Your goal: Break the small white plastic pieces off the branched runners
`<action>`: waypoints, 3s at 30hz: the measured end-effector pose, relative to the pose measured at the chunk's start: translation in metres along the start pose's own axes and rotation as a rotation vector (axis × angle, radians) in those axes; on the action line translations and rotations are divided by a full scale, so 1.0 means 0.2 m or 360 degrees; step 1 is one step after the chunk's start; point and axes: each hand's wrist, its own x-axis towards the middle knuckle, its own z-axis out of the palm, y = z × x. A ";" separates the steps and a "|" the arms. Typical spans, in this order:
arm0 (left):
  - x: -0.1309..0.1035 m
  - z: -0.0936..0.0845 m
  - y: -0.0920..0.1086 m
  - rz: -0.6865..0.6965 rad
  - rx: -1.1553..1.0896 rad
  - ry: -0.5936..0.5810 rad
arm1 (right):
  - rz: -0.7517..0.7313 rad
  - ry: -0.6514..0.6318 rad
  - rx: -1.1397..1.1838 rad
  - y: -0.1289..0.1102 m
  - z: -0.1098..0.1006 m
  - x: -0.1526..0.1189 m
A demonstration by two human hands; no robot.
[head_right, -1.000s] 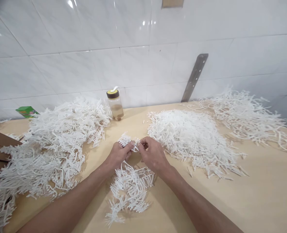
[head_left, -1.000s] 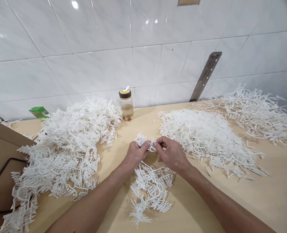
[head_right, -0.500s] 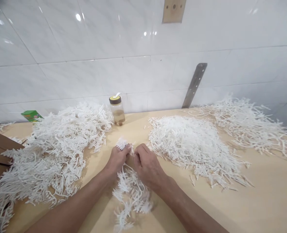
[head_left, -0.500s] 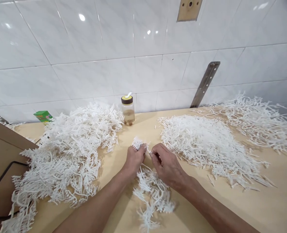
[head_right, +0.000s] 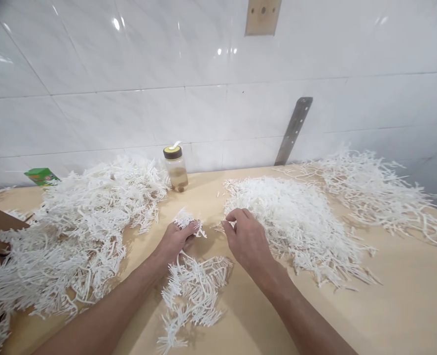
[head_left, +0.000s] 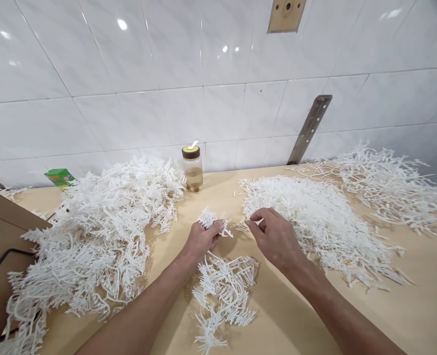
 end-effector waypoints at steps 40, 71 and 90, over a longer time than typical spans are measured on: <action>-0.04 0.08 -0.07 0.0512 0.0538 0.0422 | 0.0740 -0.0484 0.0720 -0.18 0.12 -0.05; -0.04 0.06 -0.06 0.0407 0.0365 0.0081 | 0.0679 -0.0710 0.0819 -0.10 0.04 -0.04; -0.03 0.06 -0.10 0.0301 0.0293 -0.0040 | 0.0355 -0.0594 0.0488 -0.08 0.04 -0.04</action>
